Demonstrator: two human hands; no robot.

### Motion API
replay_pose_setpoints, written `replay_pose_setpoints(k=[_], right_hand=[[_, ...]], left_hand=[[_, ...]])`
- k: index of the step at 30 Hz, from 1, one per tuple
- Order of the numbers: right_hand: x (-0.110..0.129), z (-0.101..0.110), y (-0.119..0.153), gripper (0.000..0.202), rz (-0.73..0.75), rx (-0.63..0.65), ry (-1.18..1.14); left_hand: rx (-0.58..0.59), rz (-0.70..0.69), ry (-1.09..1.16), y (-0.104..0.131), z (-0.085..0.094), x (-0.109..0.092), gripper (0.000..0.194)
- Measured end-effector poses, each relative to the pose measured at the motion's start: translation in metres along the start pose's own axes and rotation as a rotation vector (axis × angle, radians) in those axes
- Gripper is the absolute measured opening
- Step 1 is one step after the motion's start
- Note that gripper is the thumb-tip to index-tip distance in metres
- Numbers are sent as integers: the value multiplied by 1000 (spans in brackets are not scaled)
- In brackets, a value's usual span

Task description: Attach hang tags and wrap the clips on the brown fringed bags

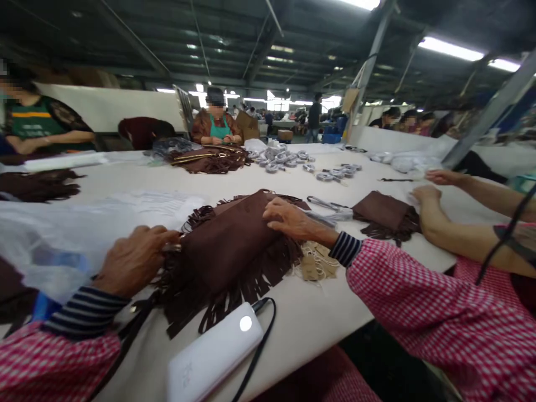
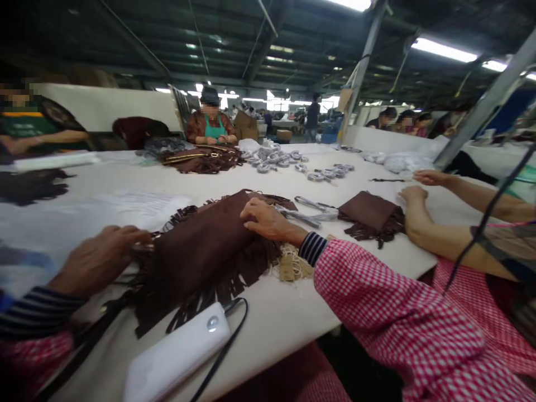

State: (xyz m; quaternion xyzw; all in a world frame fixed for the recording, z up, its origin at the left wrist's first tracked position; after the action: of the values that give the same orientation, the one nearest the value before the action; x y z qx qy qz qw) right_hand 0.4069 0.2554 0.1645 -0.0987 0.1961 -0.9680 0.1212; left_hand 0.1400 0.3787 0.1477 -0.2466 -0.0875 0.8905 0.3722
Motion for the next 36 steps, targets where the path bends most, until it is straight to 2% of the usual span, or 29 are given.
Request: replay_pose_setpoints(k=[3, 6, 8, 11, 14, 17, 20, 23, 25, 30, 33, 36], right_hand=[[-50, 21, 28, 12, -184, -40, -67], [-81, 28, 64, 14, -292, 8, -126], [-89, 24, 89, 18, -344, 90, -174], [-82, 15, 119, 19, -351, 188, -175], [-63, 7, 134, 17, -291, 242, -89], [-51, 0, 138, 15, -253, 282, 52], [-45, -2, 143, 15, -243, 302, 168], [-33, -5, 156, 14, -210, 333, 145], [-19, -8, 166, 14, -150, 362, 133], [13, -22, 182, 19, 10, 433, 328], [21, -32, 181, 20, 94, 453, 419], [13, -31, 176, 17, 23, 424, 315]], left_hand=[[83, -195, -238, -21, -14, -26, 30], [-14, -353, -357, -35, -23, -42, 27], [-85, -440, -385, -39, -31, -46, 28], [-164, -481, -376, -42, -38, -37, 27], [-209, -392, -355, -47, -40, -18, 39], [-179, -253, -304, -50, -41, -3, 50], [-222, -172, -179, -40, -33, -6, 51], [-323, -162, -20, -16, -23, -19, 47], [-352, -143, 74, 0, -22, -19, 47], [-362, 96, 202, 27, -32, 17, 44], [-442, 188, 243, 37, -29, 36, 40], [-465, 277, 308, 41, -28, 51, 40]])
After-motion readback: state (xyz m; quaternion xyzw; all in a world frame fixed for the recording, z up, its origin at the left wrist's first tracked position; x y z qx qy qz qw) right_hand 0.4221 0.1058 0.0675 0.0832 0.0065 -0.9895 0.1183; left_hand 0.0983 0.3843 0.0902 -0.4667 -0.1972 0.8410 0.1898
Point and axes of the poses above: each hand's wrist, its own y-axis away from the middle knuckle, its own z-axis out of the back of the hand, x = y × z, the point moved 10 cm from there along -y, towards the middle knuckle, and after that the axes turned 13 degrees about y, right-handed, at the moved point
